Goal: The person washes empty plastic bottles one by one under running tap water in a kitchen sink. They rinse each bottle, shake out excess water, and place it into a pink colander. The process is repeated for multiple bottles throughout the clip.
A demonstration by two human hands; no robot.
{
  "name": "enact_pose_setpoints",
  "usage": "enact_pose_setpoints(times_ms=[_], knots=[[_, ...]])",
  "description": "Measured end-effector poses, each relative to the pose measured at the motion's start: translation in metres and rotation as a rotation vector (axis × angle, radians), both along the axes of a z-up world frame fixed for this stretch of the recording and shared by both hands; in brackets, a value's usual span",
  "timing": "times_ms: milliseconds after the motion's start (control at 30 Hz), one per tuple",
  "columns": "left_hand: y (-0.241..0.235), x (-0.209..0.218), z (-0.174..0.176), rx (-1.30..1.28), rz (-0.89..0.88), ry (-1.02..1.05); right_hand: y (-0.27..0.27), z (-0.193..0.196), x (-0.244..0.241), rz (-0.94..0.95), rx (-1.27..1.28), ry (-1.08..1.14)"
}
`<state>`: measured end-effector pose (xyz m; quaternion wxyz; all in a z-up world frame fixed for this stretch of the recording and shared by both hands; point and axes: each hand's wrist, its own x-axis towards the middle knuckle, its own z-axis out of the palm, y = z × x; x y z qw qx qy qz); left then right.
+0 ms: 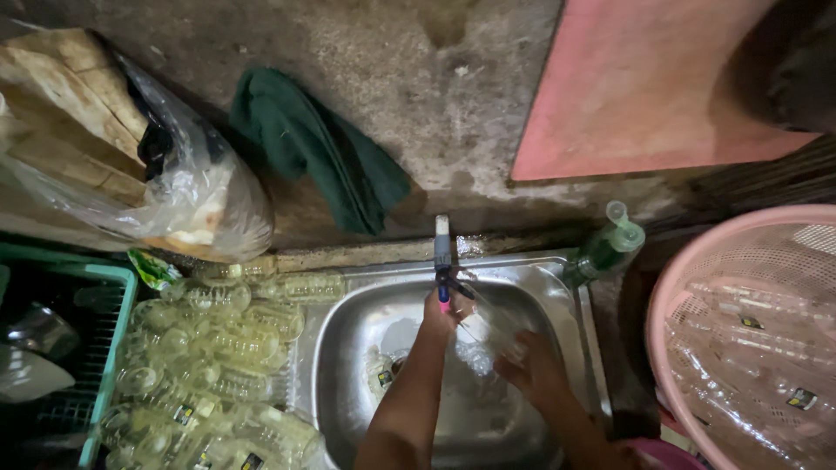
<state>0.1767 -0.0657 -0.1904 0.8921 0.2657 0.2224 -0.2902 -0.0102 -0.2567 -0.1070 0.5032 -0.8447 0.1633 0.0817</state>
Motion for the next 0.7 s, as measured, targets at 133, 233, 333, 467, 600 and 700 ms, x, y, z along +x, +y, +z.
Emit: enact_pose_setpoints(times_ms=[133,233,333,467,600,700], knots=[[0.014,-0.007,0.005,-0.178,0.062,0.08,0.023,-0.035,0.026,0.068,0.152,-0.348],[0.04,-0.007,0.018,0.243,0.283,0.246,0.039,-0.056,0.05,-0.459,0.936,0.21],[0.064,-0.003,0.04,0.252,0.39,0.189,0.066,-0.068,0.097,-0.695,1.241,0.681],[0.091,0.0,0.074,0.281,0.504,0.165,0.094,-0.069,0.125,-0.556,1.245,0.654],[0.113,-0.003,0.096,0.332,0.583,0.234,0.12,-0.061,0.141,-0.485,1.197,0.629],[0.124,-0.009,0.095,0.243,0.687,0.087,0.134,-0.049,0.149,-0.415,1.186,0.584]])
